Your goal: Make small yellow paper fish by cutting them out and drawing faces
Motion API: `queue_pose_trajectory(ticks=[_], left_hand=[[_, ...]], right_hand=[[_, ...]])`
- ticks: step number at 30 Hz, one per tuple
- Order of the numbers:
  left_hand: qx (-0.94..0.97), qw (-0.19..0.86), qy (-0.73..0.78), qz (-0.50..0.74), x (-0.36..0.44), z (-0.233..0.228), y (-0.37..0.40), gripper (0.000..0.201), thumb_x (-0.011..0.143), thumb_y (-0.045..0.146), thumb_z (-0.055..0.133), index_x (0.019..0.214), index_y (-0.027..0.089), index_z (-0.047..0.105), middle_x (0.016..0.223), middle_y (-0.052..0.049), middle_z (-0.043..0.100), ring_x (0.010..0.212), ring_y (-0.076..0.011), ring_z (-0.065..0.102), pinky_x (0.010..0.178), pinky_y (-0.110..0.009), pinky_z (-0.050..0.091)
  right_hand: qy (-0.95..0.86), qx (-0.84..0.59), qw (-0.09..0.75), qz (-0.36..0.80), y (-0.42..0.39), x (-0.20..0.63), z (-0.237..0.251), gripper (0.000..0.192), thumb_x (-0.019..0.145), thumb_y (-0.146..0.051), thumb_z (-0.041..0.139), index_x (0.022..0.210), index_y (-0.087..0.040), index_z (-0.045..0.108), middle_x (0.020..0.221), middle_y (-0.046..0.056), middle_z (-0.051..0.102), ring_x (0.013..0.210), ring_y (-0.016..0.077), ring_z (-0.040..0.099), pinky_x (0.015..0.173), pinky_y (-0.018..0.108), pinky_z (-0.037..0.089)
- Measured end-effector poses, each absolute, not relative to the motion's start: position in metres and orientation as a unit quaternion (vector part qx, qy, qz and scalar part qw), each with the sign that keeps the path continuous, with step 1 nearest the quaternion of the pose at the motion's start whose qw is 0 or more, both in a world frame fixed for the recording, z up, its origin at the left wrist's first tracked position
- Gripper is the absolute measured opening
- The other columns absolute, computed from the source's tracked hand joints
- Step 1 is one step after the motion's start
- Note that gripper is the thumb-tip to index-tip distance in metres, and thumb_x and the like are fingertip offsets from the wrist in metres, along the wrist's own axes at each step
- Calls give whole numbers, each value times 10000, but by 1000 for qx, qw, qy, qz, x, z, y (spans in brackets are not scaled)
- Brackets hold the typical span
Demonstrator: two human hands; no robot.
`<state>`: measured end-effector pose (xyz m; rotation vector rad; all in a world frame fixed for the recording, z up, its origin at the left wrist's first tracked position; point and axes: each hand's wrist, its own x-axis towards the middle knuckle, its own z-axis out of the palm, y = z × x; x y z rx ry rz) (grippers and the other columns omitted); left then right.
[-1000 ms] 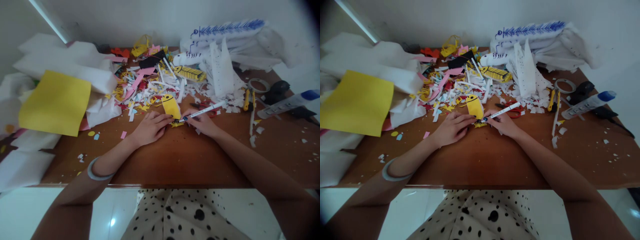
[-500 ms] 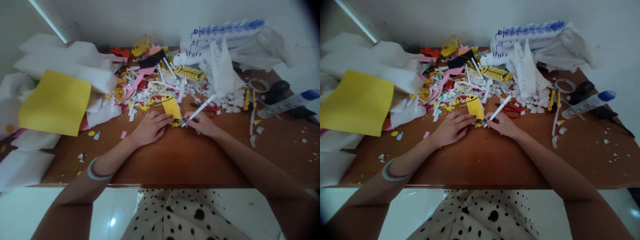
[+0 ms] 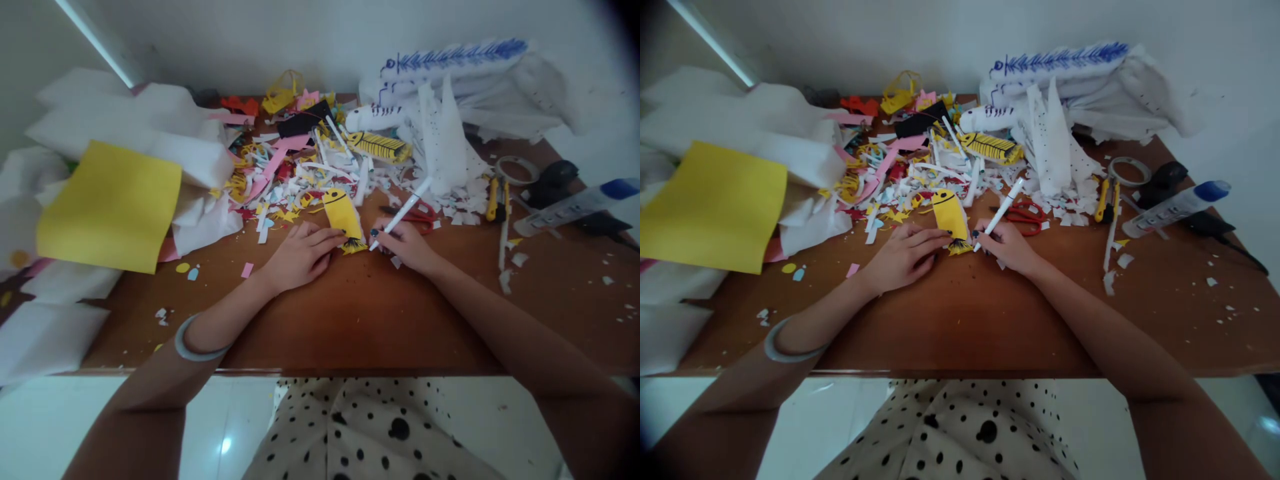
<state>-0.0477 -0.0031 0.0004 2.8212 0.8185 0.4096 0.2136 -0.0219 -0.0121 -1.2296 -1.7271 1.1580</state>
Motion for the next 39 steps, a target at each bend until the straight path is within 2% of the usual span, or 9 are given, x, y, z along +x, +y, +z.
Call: queue_pose_trajectory(ticks=[5, 11, 15, 18, 24, 30, 36, 39], left_hand=[[948, 84, 277, 133, -47, 0, -3, 423, 950, 222, 415, 1353, 218, 543, 1389, -42, 569, 1093, -251, 496, 963, -416, 392], [948, 87, 274, 138, -48, -1, -3, 426, 949, 220, 425, 1361, 224, 535, 1390, -53, 568, 1106, -248, 497, 964, -423, 400], [948, 84, 277, 135, -48, -2, -3, 425, 951, 224, 427, 1363, 225, 532, 1395, -44, 564, 1106, -248, 497, 965, -420, 397], [948, 85, 277, 131, -48, -2, -2, 422, 951, 224, 426, 1358, 221, 539, 1394, -49, 564, 1110, -250, 497, 969, -421, 393], [947, 93, 278, 134, -49, -2, -3, 426, 947, 224, 430, 1360, 232, 535, 1387, -58, 568, 1114, -247, 500, 969, -421, 392], [948, 90, 275, 131, -49, -3, -3, 420, 953, 226, 425, 1358, 231, 537, 1405, -43, 554, 1117, -248, 498, 976, -420, 389], [948, 88, 276, 134, -48, -1, -3, 417, 951, 224, 426, 1351, 223, 544, 1392, -47, 566, 1118, -252, 497, 971, -426, 396], [948, 90, 275, 132, -48, -1, -2, 421, 952, 225, 422, 1357, 223, 540, 1395, -48, 563, 1112, -250, 498, 971, -424, 397]], right_hand=[[-682, -441, 369, 452, -21, 211, -7, 250, 863, -451, 588, 800, -209, 599, 746, 6, 613, 610, 125, 531, 568, 264, 433], [-683, -474, 348, 433, -21, 212, -10, 271, 897, -410, 543, 743, -195, 601, 585, -20, 532, 519, 113, 469, 505, 256, 378], [-687, -440, 365, 449, -20, 212, -10, 276, 877, -463, 568, 792, -204, 606, 699, 0, 593, 576, 119, 515, 540, 261, 421], [-695, -434, 365, 441, -20, 210, -8, 231, 868, -433, 585, 818, -208, 607, 780, 11, 623, 621, 125, 540, 585, 269, 441], [-684, -484, 341, 425, -22, 213, -11, 252, 902, -349, 512, 717, -194, 587, 570, -29, 508, 508, 110, 447, 511, 259, 349], [-683, -447, 359, 452, -20, 210, -8, 222, 864, -426, 573, 818, -211, 602, 771, 9, 607, 606, 123, 524, 557, 262, 420], [-680, -493, 352, 412, -21, 212, -10, 273, 896, -377, 520, 703, -192, 576, 603, -20, 525, 533, 108, 447, 523, 254, 361], [-679, -473, 359, 432, -21, 213, -13, 251, 891, -399, 537, 762, -191, 594, 638, -15, 552, 546, 111, 476, 533, 254, 379]])
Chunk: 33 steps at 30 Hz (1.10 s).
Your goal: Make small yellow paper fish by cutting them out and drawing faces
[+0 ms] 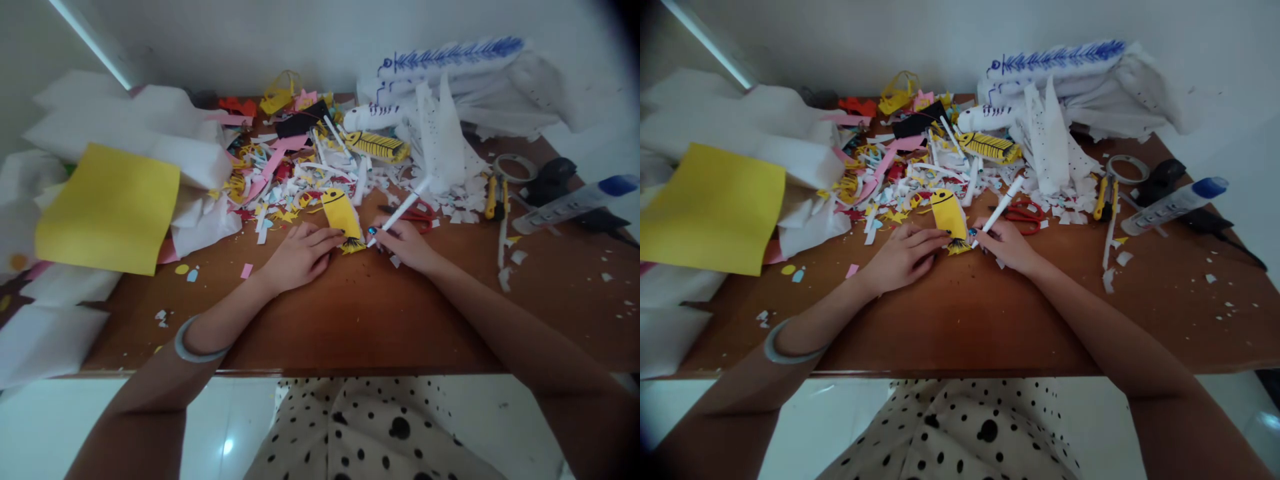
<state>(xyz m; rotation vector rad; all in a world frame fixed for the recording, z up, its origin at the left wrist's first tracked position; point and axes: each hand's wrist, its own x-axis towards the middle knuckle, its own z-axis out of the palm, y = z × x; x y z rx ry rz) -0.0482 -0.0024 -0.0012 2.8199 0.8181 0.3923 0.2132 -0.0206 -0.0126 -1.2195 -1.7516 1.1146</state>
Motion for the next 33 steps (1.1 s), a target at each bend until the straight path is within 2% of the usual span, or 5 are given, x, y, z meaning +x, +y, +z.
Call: queue_pose_trajectory(ticks=[9, 16, 22, 26, 33], left_hand=[[947, 95, 275, 134, -48, 1, -3, 418, 946, 222, 427, 1347, 226, 543, 1387, -62, 568, 1114, -253, 498, 968, -440, 401], [954, 92, 254, 131, -51, 3, -2, 304, 924, 168, 436, 1135, 237, 644, 1390, -29, 565, 1109, -239, 505, 985, -426, 396], [948, 105, 262, 144, -50, 3, -2, 208, 903, 150, 454, 1007, 202, 626, 1371, -49, 583, 1098, -228, 504, 983, -414, 398], [939, 126, 279, 155, -50, 4, -3, 208, 888, 153, 471, 1065, 186, 577, 1323, -63, 616, 1086, -230, 511, 964, -401, 414], [941, 135, 274, 149, -51, 2, -1, 309, 902, 169, 453, 1196, 197, 548, 1351, -45, 591, 1116, -244, 515, 988, -410, 391]], right_hand=[[-687, -488, 345, 413, -22, 212, -10, 269, 905, -391, 514, 729, -197, 575, 576, -29, 514, 516, 108, 460, 506, 251, 359], [-662, -444, 434, 420, -23, 210, -11, 161, 868, -367, 604, 864, -220, 540, 735, -18, 572, 601, 112, 520, 530, 236, 400], [-710, -452, 428, 331, -27, 212, -11, 175, 901, -401, 570, 886, -231, 612, 820, 27, 633, 712, 168, 586, 655, 309, 478], [-795, -379, 403, 250, -31, 213, -7, 122, 908, -235, 532, 939, -250, 649, 913, 48, 695, 850, 209, 623, 800, 383, 486], [-859, -345, 347, 152, -33, 208, -9, 200, 813, -147, 580, 983, -242, 624, 938, 44, 726, 845, 218, 626, 803, 389, 479]])
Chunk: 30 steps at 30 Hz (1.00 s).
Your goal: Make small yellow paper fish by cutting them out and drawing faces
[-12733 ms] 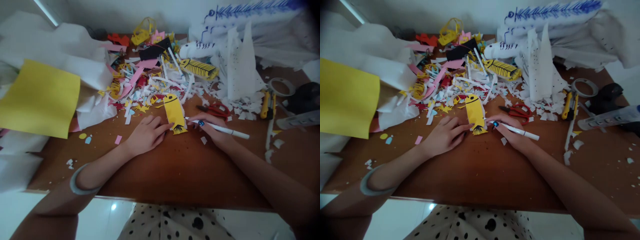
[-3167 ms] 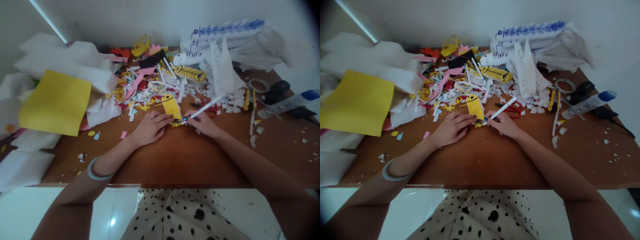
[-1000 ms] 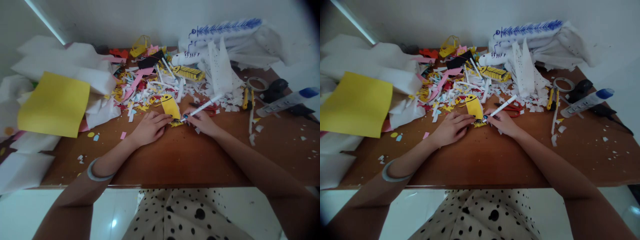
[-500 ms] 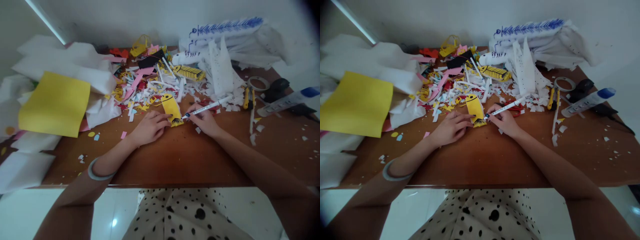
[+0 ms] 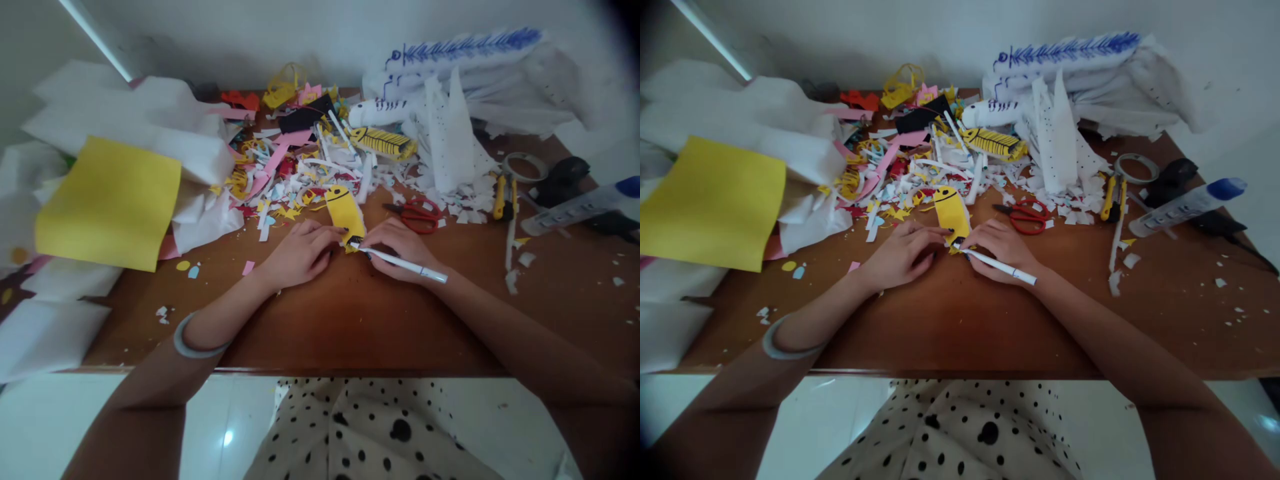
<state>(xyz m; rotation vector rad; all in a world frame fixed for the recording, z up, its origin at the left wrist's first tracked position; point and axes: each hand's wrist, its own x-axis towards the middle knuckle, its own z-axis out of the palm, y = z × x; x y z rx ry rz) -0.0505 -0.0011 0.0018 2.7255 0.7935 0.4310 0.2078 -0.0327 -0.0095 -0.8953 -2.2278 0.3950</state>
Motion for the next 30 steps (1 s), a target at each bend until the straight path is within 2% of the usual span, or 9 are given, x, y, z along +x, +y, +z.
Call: queue_pose_trajectory(ticks=[18, 24, 30], left_hand=[[947, 129, 260, 141, -51, 1, 1, 342, 921, 181, 440, 1239, 216, 561, 1387, -47, 567, 1129, -236, 499, 1006, -421, 377], [947, 125, 263, 139, -51, 2, -1, 329, 928, 189, 436, 1232, 210, 559, 1391, -33, 564, 1118, -241, 498, 998, -414, 380], [946, 123, 265, 140, -52, 2, -1, 319, 931, 190, 439, 1225, 212, 561, 1391, -25, 565, 1108, -237, 498, 994, -410, 381]], right_hand=[[-852, -359, 348, 154, -31, 207, -9, 160, 820, -162, 574, 946, -250, 620, 896, 51, 716, 804, 214, 632, 770, 385, 470], [-872, -303, 336, 185, -33, 205, -6, 140, 826, -159, 574, 926, -247, 618, 867, 43, 710, 796, 200, 634, 768, 372, 494], [-851, -302, 378, 206, -35, 207, -1, 185, 823, -117, 566, 949, -245, 609, 853, 45, 690, 767, 199, 625, 747, 379, 479]])
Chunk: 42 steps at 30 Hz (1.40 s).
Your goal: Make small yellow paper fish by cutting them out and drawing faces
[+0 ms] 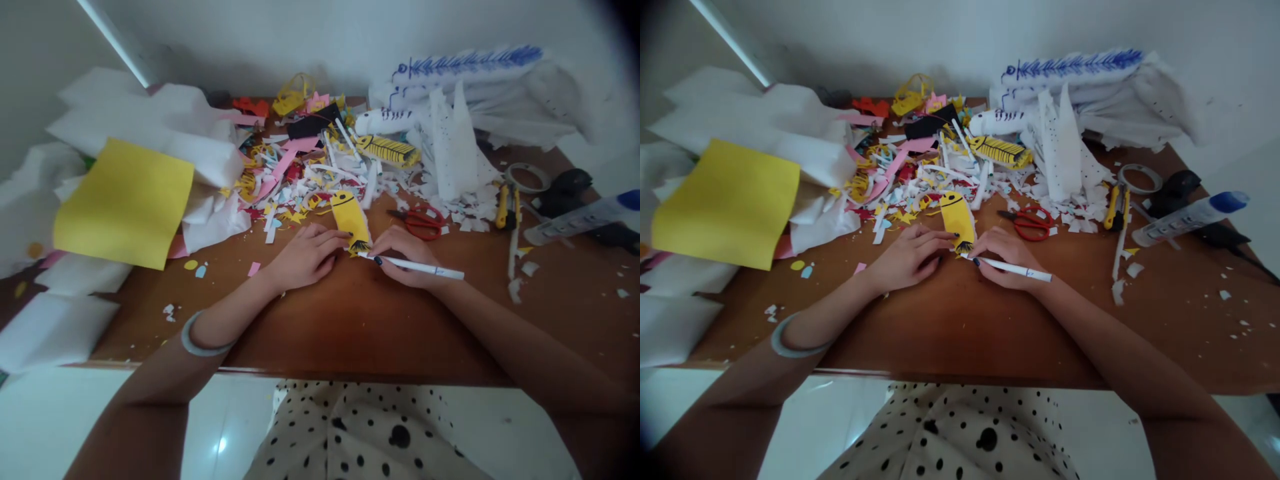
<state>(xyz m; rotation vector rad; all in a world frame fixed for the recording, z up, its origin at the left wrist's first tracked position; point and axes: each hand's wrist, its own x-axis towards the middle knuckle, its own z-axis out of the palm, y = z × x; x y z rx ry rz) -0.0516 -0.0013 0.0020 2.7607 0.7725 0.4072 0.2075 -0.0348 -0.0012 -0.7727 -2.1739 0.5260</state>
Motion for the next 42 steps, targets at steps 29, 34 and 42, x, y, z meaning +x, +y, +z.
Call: queue_pose_trajectory(ticks=[29, 34, 42], left_hand=[[932, 97, 300, 178, -57, 1, 3, 320, 937, 148, 423, 1218, 213, 562, 1318, -58, 593, 1200, -215, 519, 1044, -409, 389], [934, 97, 297, 175, -58, -2, 6, 342, 936, 148, 427, 1243, 229, 555, 1326, -43, 594, 1195, -212, 525, 1044, -407, 393], [935, 92, 291, 178, -59, -1, 7, 342, 935, 148, 424, 1236, 220, 571, 1309, -44, 613, 1186, -206, 531, 1042, -404, 404]], right_hand=[[-745, -514, 398, 150, -20, 209, -30, 253, 872, -201, 540, 1117, -236, 592, 1057, 78, 705, 1028, 266, 616, 898, 436, 507], [-765, -496, 377, 163, -21, 209, -29, 266, 878, -172, 520, 1132, -218, 587, 1098, 87, 699, 1043, 255, 610, 915, 443, 512], [-779, -482, 364, 168, -24, 208, -28, 284, 871, -164, 533, 1141, -223, 598, 1082, 82, 694, 1046, 254, 596, 923, 441, 508]])
